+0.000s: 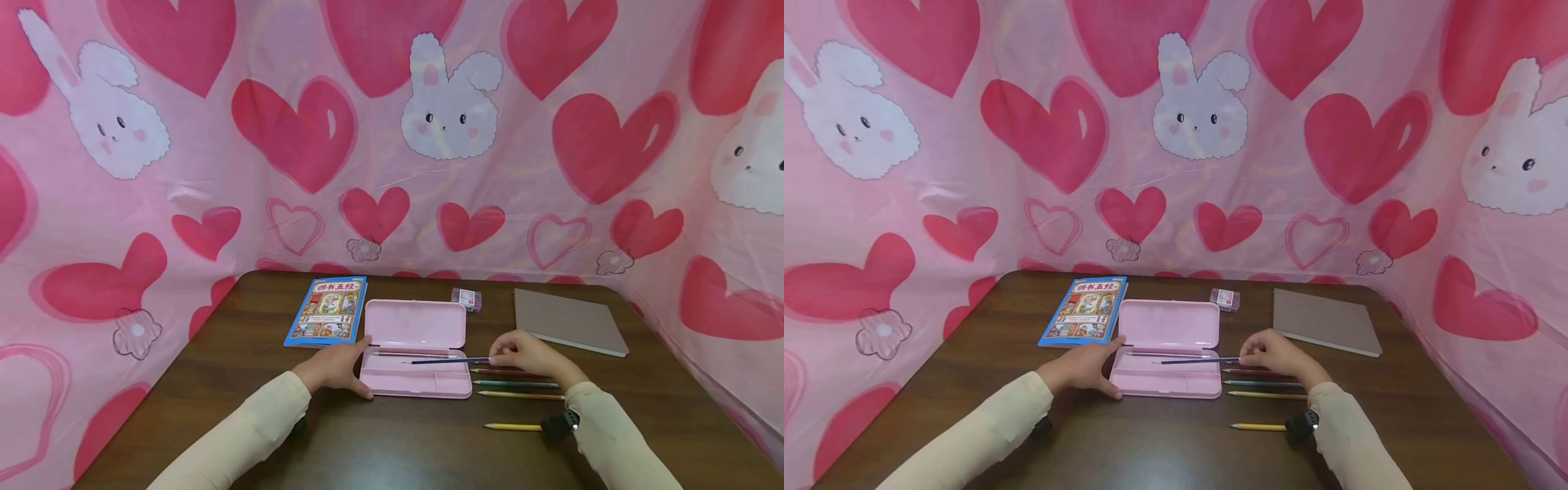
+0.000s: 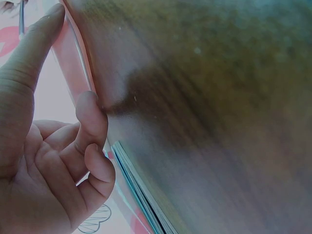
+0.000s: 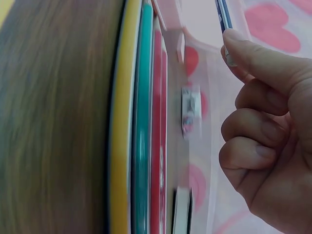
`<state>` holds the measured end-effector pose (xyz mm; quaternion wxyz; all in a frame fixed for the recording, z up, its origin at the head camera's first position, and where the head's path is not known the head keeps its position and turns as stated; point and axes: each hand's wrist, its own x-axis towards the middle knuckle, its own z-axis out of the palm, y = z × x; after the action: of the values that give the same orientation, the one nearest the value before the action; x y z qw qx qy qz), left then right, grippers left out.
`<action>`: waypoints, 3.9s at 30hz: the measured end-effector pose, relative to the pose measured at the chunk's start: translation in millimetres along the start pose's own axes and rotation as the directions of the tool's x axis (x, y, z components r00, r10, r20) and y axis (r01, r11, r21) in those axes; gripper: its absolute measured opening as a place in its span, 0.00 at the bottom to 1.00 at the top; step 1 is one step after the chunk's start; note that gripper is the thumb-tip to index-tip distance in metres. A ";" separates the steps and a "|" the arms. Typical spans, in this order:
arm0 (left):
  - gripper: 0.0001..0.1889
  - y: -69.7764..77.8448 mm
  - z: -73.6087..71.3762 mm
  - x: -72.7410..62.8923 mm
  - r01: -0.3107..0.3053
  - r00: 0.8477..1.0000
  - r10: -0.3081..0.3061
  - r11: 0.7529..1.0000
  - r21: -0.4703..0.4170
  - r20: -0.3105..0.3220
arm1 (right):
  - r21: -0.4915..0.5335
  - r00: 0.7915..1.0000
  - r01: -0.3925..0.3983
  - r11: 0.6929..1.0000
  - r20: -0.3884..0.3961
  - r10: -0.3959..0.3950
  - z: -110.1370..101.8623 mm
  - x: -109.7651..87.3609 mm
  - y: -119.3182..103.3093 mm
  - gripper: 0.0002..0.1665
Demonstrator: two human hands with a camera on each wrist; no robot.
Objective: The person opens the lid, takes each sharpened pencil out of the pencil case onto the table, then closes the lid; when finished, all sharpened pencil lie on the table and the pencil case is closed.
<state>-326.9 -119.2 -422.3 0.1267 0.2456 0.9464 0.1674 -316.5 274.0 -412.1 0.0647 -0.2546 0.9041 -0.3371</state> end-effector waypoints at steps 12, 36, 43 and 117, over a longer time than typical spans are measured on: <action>0.56 0.3 0.1 -0.9 -0.002 1.000 0.002 1.000 -0.008 -0.006 | 0.049 1.000 -0.005 0.999 0.008 0.005 -21.1 -41.4 17.1 0.08; 0.56 -1.9 -0.2 0.5 -0.009 1.000 0.009 1.000 -0.002 -0.006 | 0.157 0.993 0.080 0.984 0.077 -0.093 -40.4 -108.0 53.7 0.02; 0.56 -1.6 0.1 0.5 0.004 1.000 -0.004 1.000 -0.010 0.000 | 0.209 0.990 0.071 0.975 0.102 -0.094 -41.0 -114.3 60.4 0.02; 0.56 0.0 5.4 -0.8 -0.014 1.000 0.014 1.000 0.004 -0.008 | 0.034 0.983 0.059 0.998 0.171 -0.064 26.5 53.1 -13.9 0.14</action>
<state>-324.6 -118.3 -427.1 0.1212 0.2520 0.9454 0.1675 -348.9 222.9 -420.6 0.1358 -0.3094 0.8819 -0.3287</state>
